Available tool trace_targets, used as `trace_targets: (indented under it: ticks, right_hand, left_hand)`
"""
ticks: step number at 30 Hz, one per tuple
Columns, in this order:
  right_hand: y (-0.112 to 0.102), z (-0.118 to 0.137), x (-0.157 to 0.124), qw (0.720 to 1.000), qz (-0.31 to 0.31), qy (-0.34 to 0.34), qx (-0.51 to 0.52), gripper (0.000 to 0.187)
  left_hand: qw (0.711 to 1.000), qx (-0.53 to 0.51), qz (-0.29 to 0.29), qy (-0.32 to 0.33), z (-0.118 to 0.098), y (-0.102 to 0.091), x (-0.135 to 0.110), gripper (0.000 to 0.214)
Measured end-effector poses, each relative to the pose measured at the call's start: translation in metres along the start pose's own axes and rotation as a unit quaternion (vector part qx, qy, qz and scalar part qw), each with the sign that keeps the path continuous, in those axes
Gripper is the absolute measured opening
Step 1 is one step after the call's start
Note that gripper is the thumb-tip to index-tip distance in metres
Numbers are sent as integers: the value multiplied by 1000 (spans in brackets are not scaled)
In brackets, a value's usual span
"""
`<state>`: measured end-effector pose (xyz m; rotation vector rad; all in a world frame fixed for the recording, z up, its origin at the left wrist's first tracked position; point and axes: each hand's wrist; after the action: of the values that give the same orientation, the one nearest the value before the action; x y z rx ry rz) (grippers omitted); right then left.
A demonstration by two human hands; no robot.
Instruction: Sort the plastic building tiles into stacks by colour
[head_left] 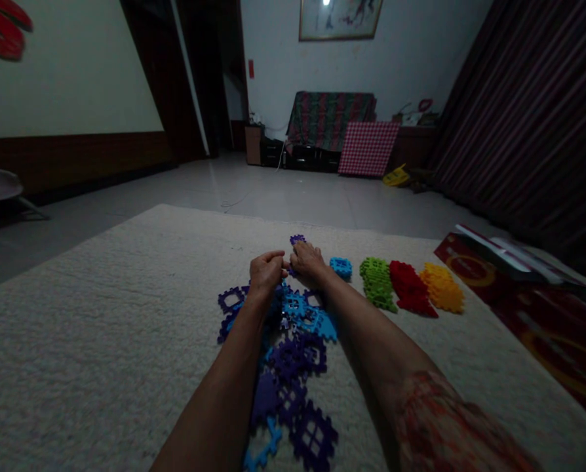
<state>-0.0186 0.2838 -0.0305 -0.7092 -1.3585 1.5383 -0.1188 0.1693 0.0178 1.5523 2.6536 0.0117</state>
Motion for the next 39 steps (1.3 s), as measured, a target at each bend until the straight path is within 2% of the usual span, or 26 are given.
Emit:
trace_targets:
  ticks: [5, 12, 15, 17, 19, 22, 24, 27, 30, 36, 39]
  right_hand:
    - [-7, 2, -11, 1000, -10, 8, 3, 38]
    - [-10, 7, -30, 998, 27, -28, 49, 38]
    - [-18, 7, -42, 997, -6, -33, 68, 38]
    - [-25, 8, -53, 995, -26, -46, 82, 37]
    - [-31, 11, -64, 993, -22, -70, 93, 34]
    - [-33, 20, -78, 992, -6, -92, 85, 32]
    - [-30, 28, -83, 994, 3, -86, 61, 34]
    - [-23, 35, -86, 995, 16, -94, 34, 34]
    - [-18, 36, -85, 994, 23, -103, 36, 30]
    - [-15, 30, -83, 994, 18, -61, 86, 25]
    - [-15, 29, -82, 994, 1, -43, 103, 22]
  left_hand:
    - [1000, -11, -15, 7, 1, -4, 2, 38]
    - [999, -17, -32, 19, -3, -7, 2, 39]
    - [999, 7, -41, 23, -7, -12, 4, 41]
    - [995, 77, -48, 48, -9, -19, 6, 42]
    - [970, 218, -47, 99, -9, -25, 8, 40]
    - [882, 446, 4, 151, -3, -33, 9, 39]
    - [832, 532, 61, 142, 4, -34, 8, 39]
    - [787, 592, 116, 131, 14, -34, 6, 36]
    - [774, 607, 125, 133, 17, -33, 3, 34]
    - [787, 586, 142, 129, 10, -32, 5, 32]
    - [801, 562, 163, 129, 8, -32, 6, 24]
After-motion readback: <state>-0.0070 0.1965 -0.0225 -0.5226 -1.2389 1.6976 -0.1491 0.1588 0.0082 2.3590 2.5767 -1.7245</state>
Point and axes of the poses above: each hand's wrist, its own x-axis towards the middle knuckle, its own y-axis out of the palm, z = x × y, and after that the axes turned 5 degrees about y, right-handed
